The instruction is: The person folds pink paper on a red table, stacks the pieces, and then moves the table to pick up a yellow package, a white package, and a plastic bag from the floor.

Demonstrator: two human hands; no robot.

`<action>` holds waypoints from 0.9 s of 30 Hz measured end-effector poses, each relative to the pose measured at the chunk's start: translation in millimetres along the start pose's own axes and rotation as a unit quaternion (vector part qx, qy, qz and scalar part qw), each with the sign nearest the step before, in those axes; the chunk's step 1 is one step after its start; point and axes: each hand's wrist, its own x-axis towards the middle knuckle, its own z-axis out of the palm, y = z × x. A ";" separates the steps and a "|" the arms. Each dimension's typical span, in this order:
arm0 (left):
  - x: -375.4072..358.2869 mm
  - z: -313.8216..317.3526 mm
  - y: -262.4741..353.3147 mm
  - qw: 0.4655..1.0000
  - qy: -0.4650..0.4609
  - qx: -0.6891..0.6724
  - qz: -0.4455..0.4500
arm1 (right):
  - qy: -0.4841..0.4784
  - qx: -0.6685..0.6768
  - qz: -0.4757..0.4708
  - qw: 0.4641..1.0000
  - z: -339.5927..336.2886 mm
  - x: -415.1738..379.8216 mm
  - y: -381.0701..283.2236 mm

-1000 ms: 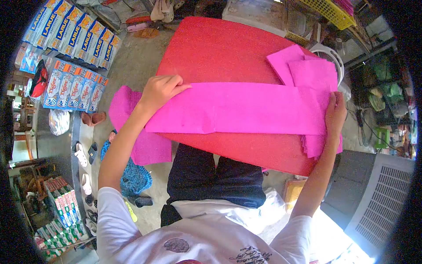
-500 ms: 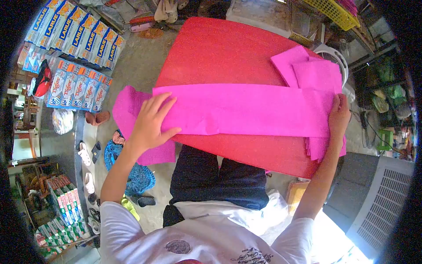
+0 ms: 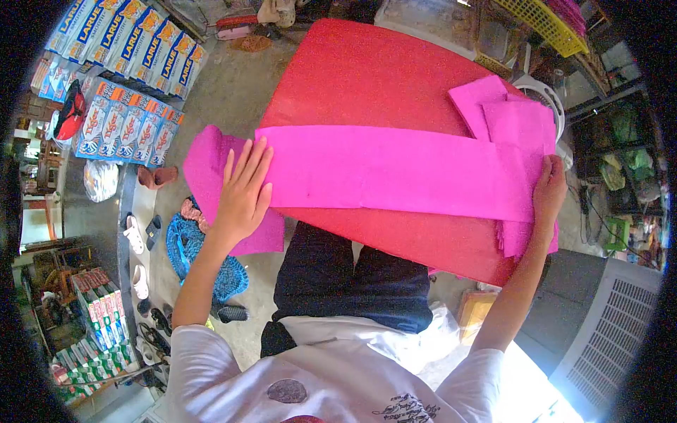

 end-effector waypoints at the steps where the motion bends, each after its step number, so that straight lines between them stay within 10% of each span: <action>1: -0.5 0.7 0.7 1.000 0.004 0.014 0.000 | 0.000 0.003 0.005 1.000 -0.1 -0.7 -0.1; 23: 3.6 0.6 14.4 0.997 0.039 0.067 0.001 | 0.087 -0.169 -0.034 0.981 -12.1 -13.4 -34.2; 27: 8.1 -7.8 21.6 0.989 0.015 0.051 0.135 | 0.077 -0.171 -0.030 0.982 -10.3 -14.1 -35.5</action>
